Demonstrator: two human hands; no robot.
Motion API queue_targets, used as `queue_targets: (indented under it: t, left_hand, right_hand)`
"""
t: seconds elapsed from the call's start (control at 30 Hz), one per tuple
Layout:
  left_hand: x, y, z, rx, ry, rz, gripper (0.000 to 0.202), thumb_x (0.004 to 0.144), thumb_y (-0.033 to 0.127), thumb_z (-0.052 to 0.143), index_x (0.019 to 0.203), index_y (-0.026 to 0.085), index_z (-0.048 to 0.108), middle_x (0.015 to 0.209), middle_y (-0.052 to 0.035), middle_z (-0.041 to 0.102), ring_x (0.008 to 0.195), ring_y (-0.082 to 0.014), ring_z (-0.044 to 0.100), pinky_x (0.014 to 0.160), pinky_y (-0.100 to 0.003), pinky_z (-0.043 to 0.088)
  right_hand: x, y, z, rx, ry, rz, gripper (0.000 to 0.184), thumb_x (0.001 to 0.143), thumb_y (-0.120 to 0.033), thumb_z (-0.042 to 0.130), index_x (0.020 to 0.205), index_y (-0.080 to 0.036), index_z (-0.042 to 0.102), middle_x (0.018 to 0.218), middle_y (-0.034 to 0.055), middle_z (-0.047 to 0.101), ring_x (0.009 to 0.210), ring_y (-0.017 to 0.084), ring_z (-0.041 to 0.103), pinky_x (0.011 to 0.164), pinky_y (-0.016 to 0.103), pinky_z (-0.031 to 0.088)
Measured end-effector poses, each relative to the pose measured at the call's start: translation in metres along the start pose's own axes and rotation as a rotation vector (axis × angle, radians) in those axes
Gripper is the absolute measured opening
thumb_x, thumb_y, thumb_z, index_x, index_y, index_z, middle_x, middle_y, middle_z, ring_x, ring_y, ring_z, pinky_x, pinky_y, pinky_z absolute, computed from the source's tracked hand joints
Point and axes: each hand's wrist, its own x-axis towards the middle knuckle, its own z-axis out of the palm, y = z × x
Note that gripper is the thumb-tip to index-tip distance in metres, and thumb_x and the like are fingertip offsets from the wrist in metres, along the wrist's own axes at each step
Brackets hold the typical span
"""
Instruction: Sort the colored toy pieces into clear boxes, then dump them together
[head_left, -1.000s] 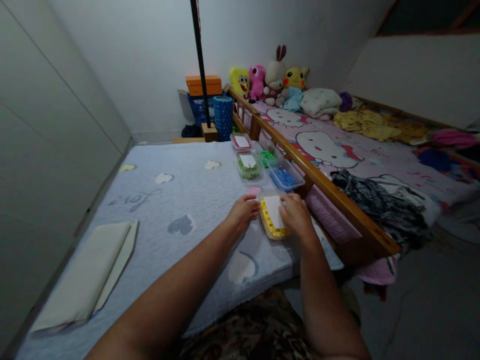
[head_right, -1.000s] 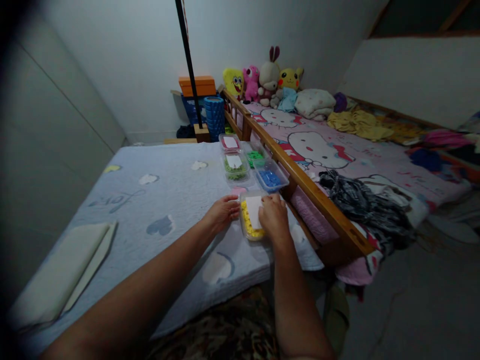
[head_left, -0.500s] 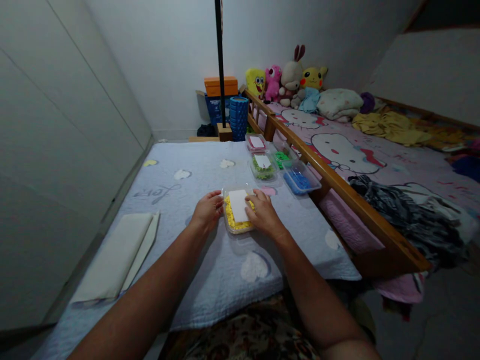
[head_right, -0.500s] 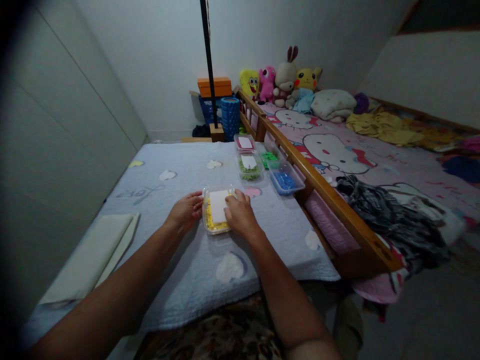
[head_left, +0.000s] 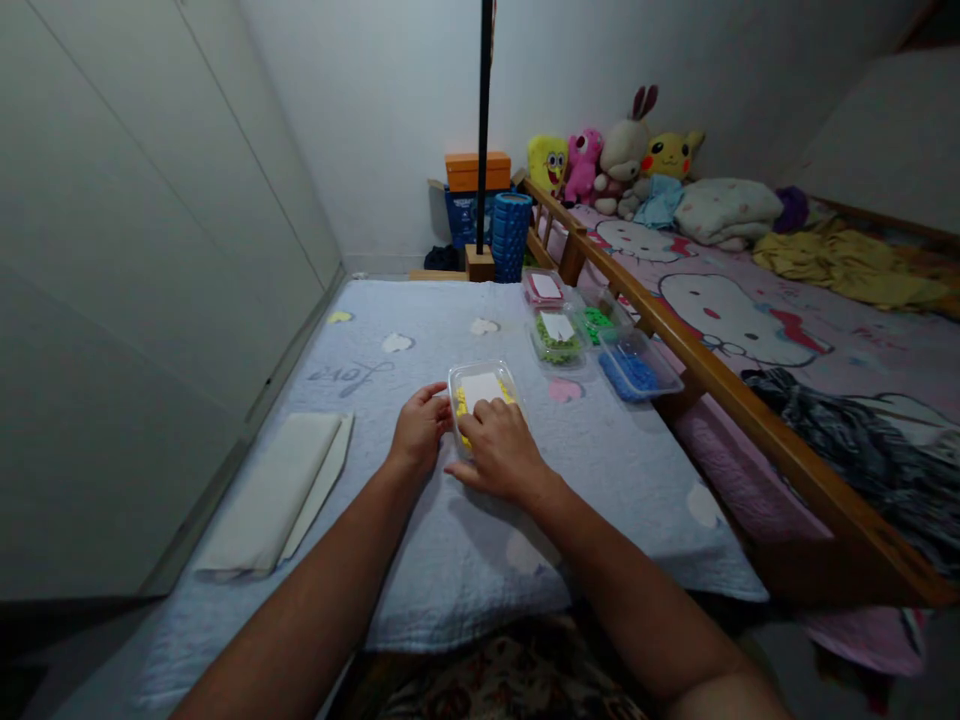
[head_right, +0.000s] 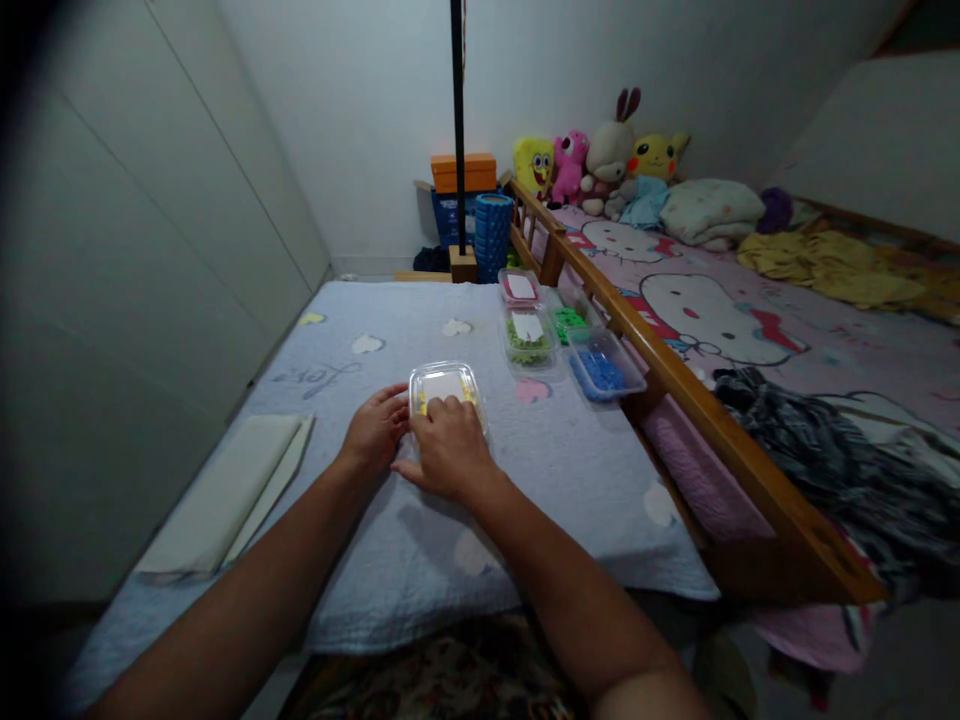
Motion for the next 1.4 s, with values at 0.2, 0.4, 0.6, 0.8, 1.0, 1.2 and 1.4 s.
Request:
queue_targets:
  t: [0.2,0.4,0.6,0.8,1.0,1.2,1.4]
  left_hand:
    - [-0.004,0.001,-0.001,-0.027,-0.033,-0.001,0.05,0.054,0.023,0.081,0.101,0.015,0.067,0.068,0.0025,0.064,0.057,-0.0099,0.057,0.054,-0.02,0.043]
    - [-0.005,0.0,-0.001,-0.054,-0.065,0.014,0.05,0.054,0.025,0.082,0.101,0.015,0.066,0.067,0.0039,0.062,0.057,-0.0097,0.056,0.056,-0.02,0.043]
    - [-0.006,0.0,0.0,-0.051,-0.066,0.031,0.054,0.054,0.024,0.084,0.104,0.016,0.065,0.071,0.0038,0.064,0.061,-0.0104,0.058,0.059,-0.021,0.044]
    - [-0.005,-0.001,0.0,-0.053,-0.057,0.022,0.057,0.052,0.025,0.086,0.104,0.015,0.065,0.071,0.0044,0.063,0.062,-0.0105,0.059,0.063,-0.023,0.046]
    - [-0.004,-0.001,0.0,-0.059,-0.074,0.024,0.056,0.052,0.026,0.086,0.103,0.016,0.065,0.072,0.0047,0.064,0.061,-0.0099,0.058,0.062,-0.023,0.046]
    - [-0.002,-0.004,-0.001,-0.052,-0.072,0.032,0.056,0.053,0.026,0.086,0.105,0.017,0.065,0.073,0.0048,0.063,0.064,-0.0106,0.059,0.063,-0.023,0.046]
    - [-0.003,-0.003,0.0,-0.052,-0.071,0.059,0.06,0.056,0.023,0.083,0.112,0.018,0.061,0.072,0.0066,0.061,0.06,-0.0096,0.056,0.061,-0.023,0.045]
  right_hand:
    - [-0.001,-0.002,0.005,-0.035,-0.047,-0.008,0.033,0.091,-0.033,0.073,0.12,-0.018,0.068,0.12,0.0153,0.069,0.109,0.032,0.059,0.091,0.043,0.048]
    - [0.001,-0.001,0.012,0.018,-0.03,-0.019,0.027,0.091,-0.027,0.067,0.115,-0.016,0.068,0.116,0.0149,0.07,0.106,0.03,0.059,0.089,0.041,0.047]
    - [0.017,0.034,0.005,0.346,0.05,0.019,0.012,0.09,-0.03,0.071,0.09,-0.019,0.068,0.094,0.0062,0.069,0.087,0.02,0.06,0.083,0.032,0.047]
    - [0.055,0.097,0.019,0.278,0.323,0.389,0.022,0.088,-0.027,0.065,0.106,-0.018,0.073,0.101,0.0085,0.069,0.1,0.024,0.059,0.097,0.037,0.046]
    - [0.059,0.106,0.04,0.335,0.229,0.404,0.025,0.09,-0.026,0.061,0.107,-0.015,0.076,0.102,0.0087,0.07,0.099,0.022,0.06,0.098,0.036,0.047]
    - [0.056,0.103,0.036,0.391,0.341,0.37,0.033,0.088,-0.026,0.061,0.115,-0.015,0.076,0.108,0.011,0.068,0.101,0.024,0.062,0.1,0.038,0.049]
    - [0.056,0.098,0.031,0.423,0.358,0.366,0.033,0.09,-0.024,0.056,0.116,-0.015,0.075,0.097,0.0086,0.07,0.09,0.023,0.064,0.089,0.034,0.05]
